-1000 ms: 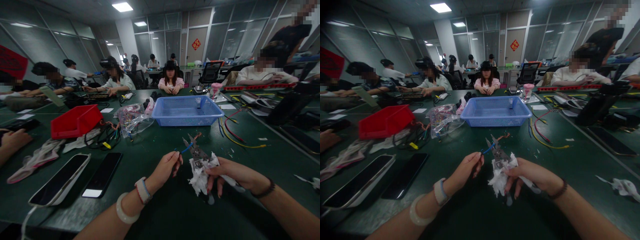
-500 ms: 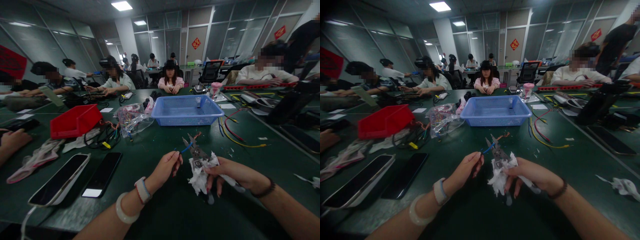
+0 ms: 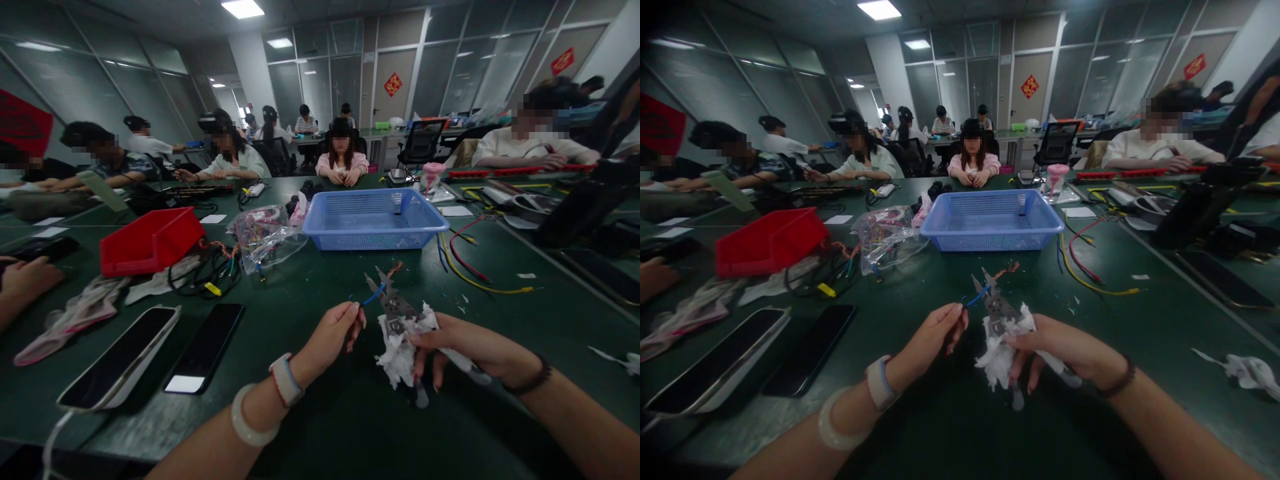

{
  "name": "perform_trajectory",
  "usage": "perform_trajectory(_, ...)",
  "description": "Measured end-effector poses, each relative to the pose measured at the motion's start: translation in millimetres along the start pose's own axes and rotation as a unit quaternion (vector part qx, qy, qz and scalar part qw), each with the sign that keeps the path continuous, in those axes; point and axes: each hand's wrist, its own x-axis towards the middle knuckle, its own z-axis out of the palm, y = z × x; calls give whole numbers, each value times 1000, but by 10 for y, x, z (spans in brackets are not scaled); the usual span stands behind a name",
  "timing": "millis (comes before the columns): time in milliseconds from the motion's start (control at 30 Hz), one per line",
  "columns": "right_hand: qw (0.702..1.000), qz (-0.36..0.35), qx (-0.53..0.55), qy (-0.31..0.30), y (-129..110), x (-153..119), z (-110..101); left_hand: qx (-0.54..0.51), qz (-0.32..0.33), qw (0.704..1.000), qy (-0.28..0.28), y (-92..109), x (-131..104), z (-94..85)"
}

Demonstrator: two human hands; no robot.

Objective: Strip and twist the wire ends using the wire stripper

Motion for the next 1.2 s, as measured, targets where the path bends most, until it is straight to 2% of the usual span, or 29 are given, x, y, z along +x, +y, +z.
perform_trajectory(1200,1000,-4,-8,-6,22,13,-21,1,-6,1000,-1,4,-3,0)
